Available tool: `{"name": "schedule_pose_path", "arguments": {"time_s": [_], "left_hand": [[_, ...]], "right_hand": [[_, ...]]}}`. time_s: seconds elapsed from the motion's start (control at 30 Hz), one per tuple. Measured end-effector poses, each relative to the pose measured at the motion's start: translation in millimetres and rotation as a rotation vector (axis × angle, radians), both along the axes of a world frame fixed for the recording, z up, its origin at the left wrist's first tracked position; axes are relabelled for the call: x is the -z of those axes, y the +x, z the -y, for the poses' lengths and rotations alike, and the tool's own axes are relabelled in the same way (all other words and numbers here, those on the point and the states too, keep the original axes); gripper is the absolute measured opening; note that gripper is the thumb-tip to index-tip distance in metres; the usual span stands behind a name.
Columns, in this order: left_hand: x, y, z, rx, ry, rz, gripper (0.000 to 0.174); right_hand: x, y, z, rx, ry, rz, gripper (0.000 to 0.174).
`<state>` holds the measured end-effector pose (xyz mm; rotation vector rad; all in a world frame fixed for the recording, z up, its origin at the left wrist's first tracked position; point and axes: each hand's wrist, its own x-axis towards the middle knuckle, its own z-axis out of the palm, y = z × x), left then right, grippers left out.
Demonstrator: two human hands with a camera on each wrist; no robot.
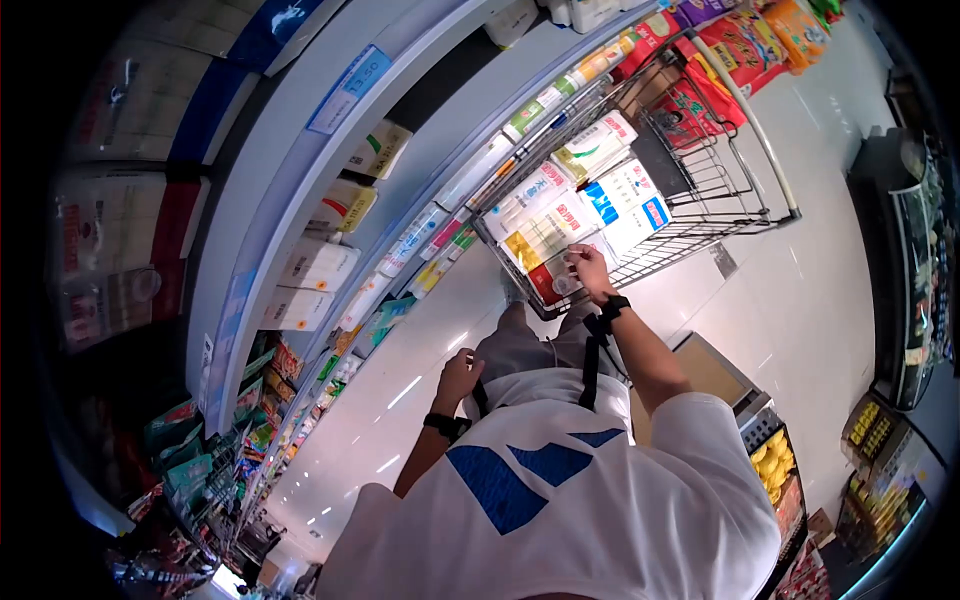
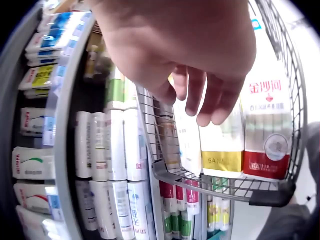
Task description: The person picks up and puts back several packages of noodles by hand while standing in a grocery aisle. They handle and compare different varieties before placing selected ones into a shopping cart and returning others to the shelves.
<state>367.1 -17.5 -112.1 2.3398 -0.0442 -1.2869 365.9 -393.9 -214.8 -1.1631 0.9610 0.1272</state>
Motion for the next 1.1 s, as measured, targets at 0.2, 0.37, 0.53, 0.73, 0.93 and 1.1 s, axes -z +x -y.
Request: {"name": "schedule_pose_path", "arguments": {"time_s": [0.2, 0.37, 0.53, 0.73, 0.93, 1.1], "left_hand": [[-8.2, -84.8, 19.8, -0.761, 0.018, 0.148, 0.036], [-28.6, -142.0, 61.4, -0.721, 0.013, 0.061, 0.035], [-36.4, -192.5, 78.7, -0.815, -0.011, -0.022, 0.040], [-38.4, -220.7, 95.4, -0.855, -0.081, 0.017, 0.037], [-25.2, -256.6, 80.8, -0.882, -0.173, 0.152, 0.034], [-3.0, -270.3, 66.1, -0.773, -0.288, 0.351, 0.033]], "right_hand": [[93.4, 76.1, 4.3, 0.123, 0.339, -0.202, 0.032], [220.8, 119.4, 5.8, -0.660, -0.328, 0.020, 0.031], [191.4, 142.3, 15.3, -0.390, -0.118, -0.338, 0.034], [168.7, 136.9, 12.1, -0.173, 0.086, -0.082, 0.027], [53.4, 101.9, 14.8, -0.517, -0.609, 0.226, 0.038], [-70.5, 34.7, 19.0, -0.806, -1.066, 0.383, 0.033]]}}
